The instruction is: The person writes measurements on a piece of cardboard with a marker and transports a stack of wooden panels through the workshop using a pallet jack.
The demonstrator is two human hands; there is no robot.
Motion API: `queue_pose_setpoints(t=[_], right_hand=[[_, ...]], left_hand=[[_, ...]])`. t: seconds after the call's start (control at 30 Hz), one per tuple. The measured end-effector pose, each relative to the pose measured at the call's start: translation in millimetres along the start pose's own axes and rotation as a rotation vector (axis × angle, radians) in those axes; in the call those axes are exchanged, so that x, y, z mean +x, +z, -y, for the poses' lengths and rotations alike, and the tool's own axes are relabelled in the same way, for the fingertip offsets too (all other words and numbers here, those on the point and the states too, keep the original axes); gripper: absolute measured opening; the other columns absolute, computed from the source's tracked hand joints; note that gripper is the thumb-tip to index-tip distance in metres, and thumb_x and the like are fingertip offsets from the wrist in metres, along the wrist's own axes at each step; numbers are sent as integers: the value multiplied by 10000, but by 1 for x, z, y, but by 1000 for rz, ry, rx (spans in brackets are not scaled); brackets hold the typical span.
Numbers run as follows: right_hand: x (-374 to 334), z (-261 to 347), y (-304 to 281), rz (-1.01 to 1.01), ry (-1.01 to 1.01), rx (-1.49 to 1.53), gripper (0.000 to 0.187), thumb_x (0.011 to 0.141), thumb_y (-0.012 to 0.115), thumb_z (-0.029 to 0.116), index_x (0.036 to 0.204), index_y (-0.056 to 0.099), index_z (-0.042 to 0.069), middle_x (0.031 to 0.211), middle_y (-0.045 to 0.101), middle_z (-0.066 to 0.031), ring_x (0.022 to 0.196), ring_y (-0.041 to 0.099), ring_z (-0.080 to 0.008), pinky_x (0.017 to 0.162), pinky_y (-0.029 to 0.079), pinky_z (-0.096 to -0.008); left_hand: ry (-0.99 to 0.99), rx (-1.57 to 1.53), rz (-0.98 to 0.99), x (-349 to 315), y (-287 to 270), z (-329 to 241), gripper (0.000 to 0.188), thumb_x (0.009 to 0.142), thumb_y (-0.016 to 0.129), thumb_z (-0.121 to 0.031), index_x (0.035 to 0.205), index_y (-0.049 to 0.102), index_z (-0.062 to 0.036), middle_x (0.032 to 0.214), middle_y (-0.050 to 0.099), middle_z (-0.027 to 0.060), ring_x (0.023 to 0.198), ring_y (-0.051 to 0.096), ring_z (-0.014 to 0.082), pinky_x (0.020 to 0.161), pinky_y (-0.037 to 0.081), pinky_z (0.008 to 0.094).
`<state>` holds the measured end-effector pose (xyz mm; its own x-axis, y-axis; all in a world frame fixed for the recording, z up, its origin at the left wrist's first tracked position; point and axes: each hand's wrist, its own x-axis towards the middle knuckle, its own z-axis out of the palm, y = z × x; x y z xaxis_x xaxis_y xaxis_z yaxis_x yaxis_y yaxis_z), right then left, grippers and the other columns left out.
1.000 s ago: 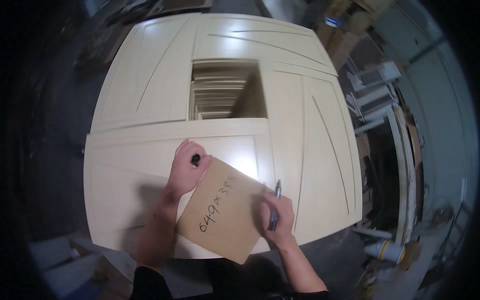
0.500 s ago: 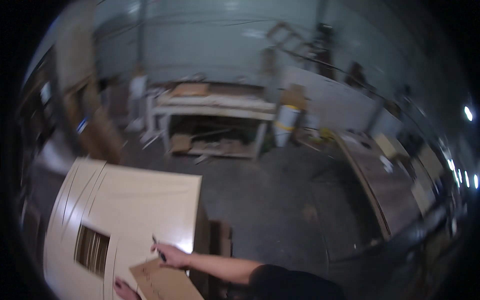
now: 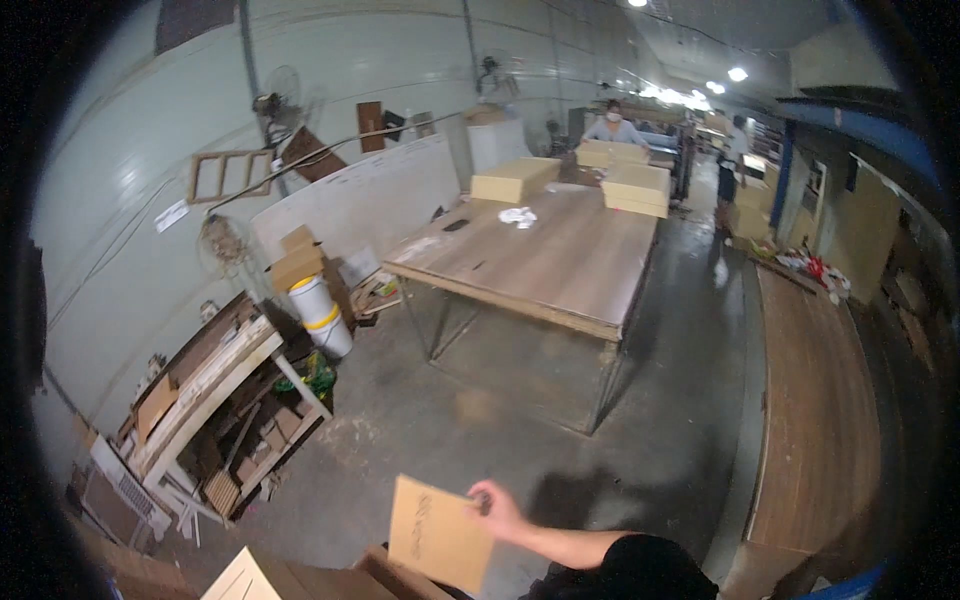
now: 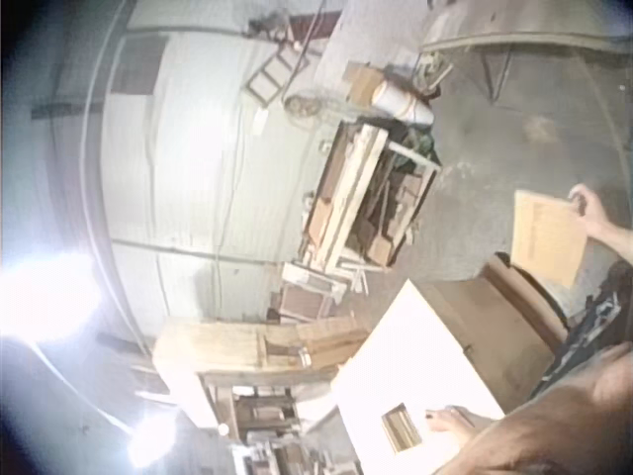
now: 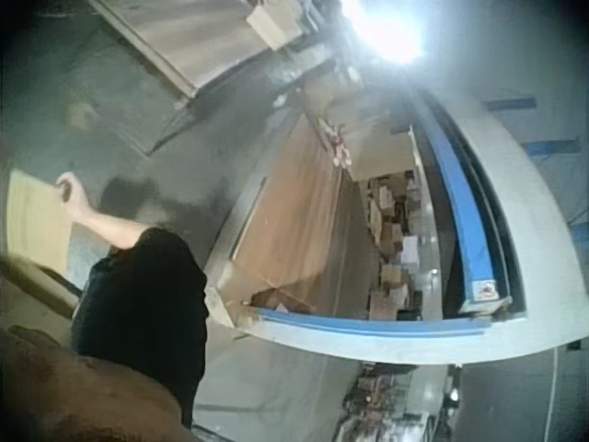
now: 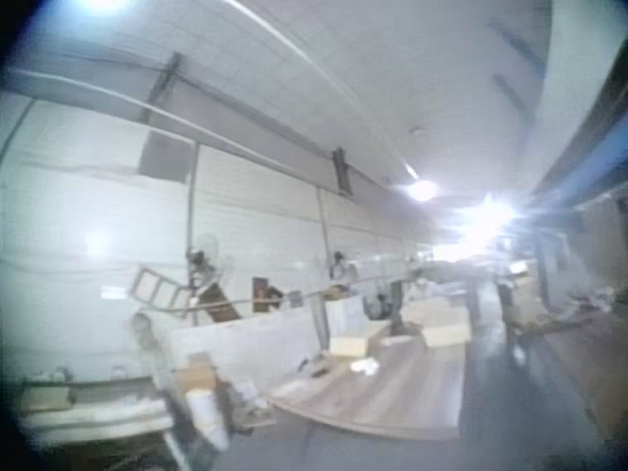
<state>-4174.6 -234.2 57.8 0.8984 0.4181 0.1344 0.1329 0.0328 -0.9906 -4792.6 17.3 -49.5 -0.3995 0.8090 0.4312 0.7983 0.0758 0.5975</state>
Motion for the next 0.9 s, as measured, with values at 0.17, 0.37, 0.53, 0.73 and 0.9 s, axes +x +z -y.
queue_pose_setpoints(t=[0.17,0.37,0.53,0.73,0.9], right_hand=[[46,-39,-137,-438,-40,-103,298,795,784,66,990,559,78,750,465,63,668,431,-45,581,388,-236],[82,-45,-263,-686,-79,-48,269,789,772,96,959,564,81,811,500,35,749,478,-79,666,429,-244],[111,-47,-356,-869,-61,66,310,791,779,62,991,543,84,845,488,38,770,476,-68,688,421,-227],[176,-61,-436,-1157,-109,131,344,805,765,28,1044,521,70,869,486,23,780,474,-86,700,414,-237],[239,-76,-484,-1285,-152,116,333,812,767,53,1041,527,75,890,466,28,786,445,-75,729,393,-230]], left_hand=[[370,-300,310,-122,47,-228,387,996,507,-332,1136,613,13,1072,625,249,985,580,338,869,461,427],[320,-388,976,-318,89,-384,386,1021,522,-287,1193,571,55,1168,610,221,1079,548,303,978,432,394],[556,-393,1163,-442,103,-469,328,990,565,-268,1105,625,34,1043,657,250,920,597,349,865,476,420],[648,-416,1316,-523,173,-565,304,981,555,-266,1037,655,15,1013,665,261,909,645,397,806,496,437],[842,-635,1448,-568,239,-683,214,936,625,-208,959,636,4,910,648,137,840,629,256,764,508,346]])
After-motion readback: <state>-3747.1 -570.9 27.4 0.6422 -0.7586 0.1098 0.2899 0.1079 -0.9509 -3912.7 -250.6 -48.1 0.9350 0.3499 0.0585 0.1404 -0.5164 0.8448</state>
